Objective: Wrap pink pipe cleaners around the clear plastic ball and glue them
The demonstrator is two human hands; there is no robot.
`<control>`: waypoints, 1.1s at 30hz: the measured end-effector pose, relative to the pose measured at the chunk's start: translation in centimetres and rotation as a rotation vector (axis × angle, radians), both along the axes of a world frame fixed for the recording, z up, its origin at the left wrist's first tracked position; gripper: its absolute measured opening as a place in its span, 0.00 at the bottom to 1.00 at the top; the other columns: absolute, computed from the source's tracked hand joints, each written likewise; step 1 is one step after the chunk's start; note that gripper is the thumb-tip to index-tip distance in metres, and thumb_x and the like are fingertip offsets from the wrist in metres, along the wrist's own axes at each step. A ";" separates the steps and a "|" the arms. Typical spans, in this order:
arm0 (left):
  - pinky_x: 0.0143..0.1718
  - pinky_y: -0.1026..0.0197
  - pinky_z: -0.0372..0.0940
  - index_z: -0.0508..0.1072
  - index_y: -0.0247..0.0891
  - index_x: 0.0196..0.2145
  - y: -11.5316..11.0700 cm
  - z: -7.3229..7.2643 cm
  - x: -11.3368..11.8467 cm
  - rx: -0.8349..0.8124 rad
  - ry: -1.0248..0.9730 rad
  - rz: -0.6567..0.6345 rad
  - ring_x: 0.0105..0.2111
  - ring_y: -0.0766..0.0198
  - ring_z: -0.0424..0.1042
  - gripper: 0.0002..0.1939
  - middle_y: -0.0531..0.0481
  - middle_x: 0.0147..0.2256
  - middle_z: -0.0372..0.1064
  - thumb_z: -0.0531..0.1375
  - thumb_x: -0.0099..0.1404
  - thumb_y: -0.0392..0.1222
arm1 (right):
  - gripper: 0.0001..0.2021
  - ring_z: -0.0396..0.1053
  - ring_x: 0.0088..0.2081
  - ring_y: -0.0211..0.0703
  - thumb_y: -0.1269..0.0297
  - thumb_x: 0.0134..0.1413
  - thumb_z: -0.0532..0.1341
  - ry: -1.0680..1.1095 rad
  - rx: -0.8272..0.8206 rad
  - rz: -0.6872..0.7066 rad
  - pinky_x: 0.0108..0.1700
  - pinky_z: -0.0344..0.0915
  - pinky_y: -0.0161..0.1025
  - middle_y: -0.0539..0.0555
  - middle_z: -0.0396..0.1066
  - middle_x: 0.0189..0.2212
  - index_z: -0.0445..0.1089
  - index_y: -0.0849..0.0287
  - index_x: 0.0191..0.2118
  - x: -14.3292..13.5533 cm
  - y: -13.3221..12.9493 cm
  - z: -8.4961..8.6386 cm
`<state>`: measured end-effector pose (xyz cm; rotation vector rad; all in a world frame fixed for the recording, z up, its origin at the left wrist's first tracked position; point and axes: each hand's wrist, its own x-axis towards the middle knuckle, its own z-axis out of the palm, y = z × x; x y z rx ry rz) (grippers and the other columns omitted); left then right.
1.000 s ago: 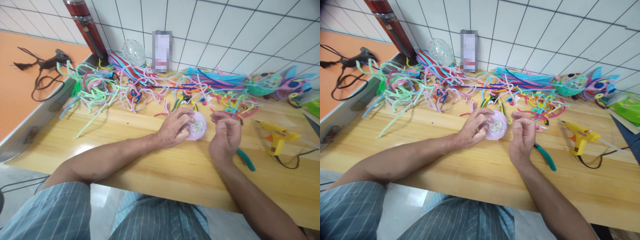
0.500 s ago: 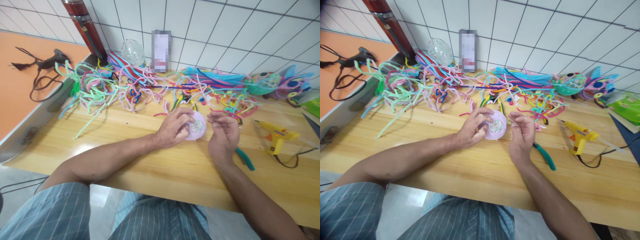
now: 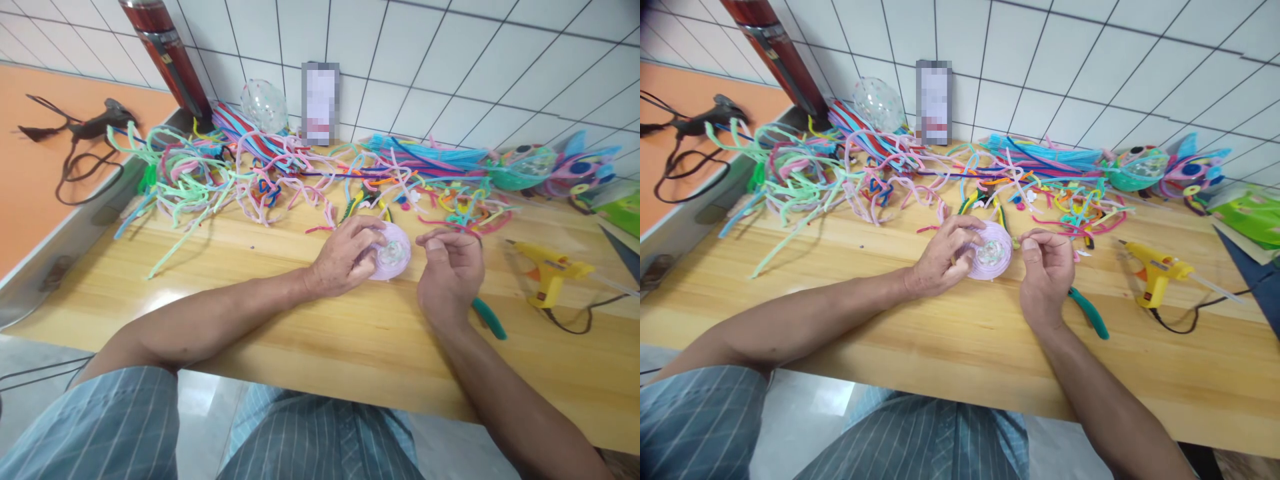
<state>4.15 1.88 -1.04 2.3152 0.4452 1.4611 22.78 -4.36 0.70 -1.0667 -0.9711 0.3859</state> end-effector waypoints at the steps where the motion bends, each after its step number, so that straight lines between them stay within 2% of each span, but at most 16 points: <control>1: 0.57 0.48 0.72 0.70 0.41 0.50 0.0 0.0 0.0 0.001 0.003 -0.001 0.55 0.54 0.74 0.16 0.40 0.54 0.72 0.56 0.66 0.28 | 0.06 0.76 0.37 0.42 0.63 0.57 0.71 -0.015 -0.009 -0.009 0.46 0.74 0.46 0.47 0.77 0.33 0.75 0.51 0.37 0.1 0.0 0.0; 8: 0.58 0.47 0.71 0.70 0.41 0.50 0.0 -0.2 0.1 -0.016 0.004 -0.009 0.56 0.54 0.74 0.16 0.40 0.55 0.72 0.56 0.68 0.29 | 0.09 0.73 0.34 0.40 0.62 0.56 0.73 -0.037 -0.085 -0.032 0.41 0.72 0.42 0.47 0.75 0.34 0.77 0.51 0.41 0.2 -0.3 -0.1; 12: 0.57 0.47 0.72 0.70 0.40 0.50 0.0 -0.1 0.1 -0.011 -0.006 -0.010 0.56 0.54 0.74 0.15 0.39 0.54 0.72 0.57 0.67 0.29 | 0.09 0.74 0.37 0.40 0.61 0.60 0.69 -0.015 -0.091 -0.001 0.46 0.73 0.44 0.47 0.76 0.34 0.77 0.51 0.47 0.1 -0.3 -0.1; 15: 0.57 0.47 0.72 0.70 0.40 0.50 -0.1 -0.1 0.1 -0.011 -0.012 -0.007 0.56 0.53 0.74 0.15 0.39 0.54 0.72 0.57 0.67 0.29 | 0.08 0.76 0.39 0.43 0.59 0.65 0.65 0.025 -0.092 0.032 0.49 0.75 0.49 0.50 0.79 0.38 0.77 0.48 0.47 0.2 -0.2 -0.2; 21: 0.57 0.47 0.72 0.70 0.41 0.50 -0.1 -0.2 0.1 -0.012 -0.006 -0.001 0.55 0.54 0.74 0.16 0.40 0.54 0.73 0.56 0.67 0.28 | 0.10 0.80 0.45 0.47 0.61 0.63 0.65 0.007 -0.099 0.029 0.56 0.76 0.56 0.51 0.83 0.45 0.76 0.47 0.49 0.0 -0.3 -0.2; 26: 0.57 0.46 0.72 0.69 0.41 0.50 0.0 -0.2 0.0 -0.017 0.003 -0.005 0.56 0.54 0.74 0.16 0.40 0.55 0.72 0.56 0.67 0.29 | 0.11 0.82 0.47 0.47 0.65 0.59 0.67 -0.010 -0.092 0.009 0.58 0.76 0.55 0.51 0.84 0.43 0.77 0.48 0.48 -0.5 -0.5 0.0; 33: 0.58 0.46 0.70 0.70 0.41 0.52 0.0 -0.2 -0.1 -0.024 0.009 -0.028 0.58 0.53 0.73 0.15 0.39 0.56 0.72 0.57 0.69 0.31 | 0.10 0.83 0.38 0.47 0.62 0.58 0.71 -0.017 -0.115 0.031 0.50 0.79 0.52 0.49 0.84 0.33 0.78 0.48 0.46 -0.4 -0.7 0.2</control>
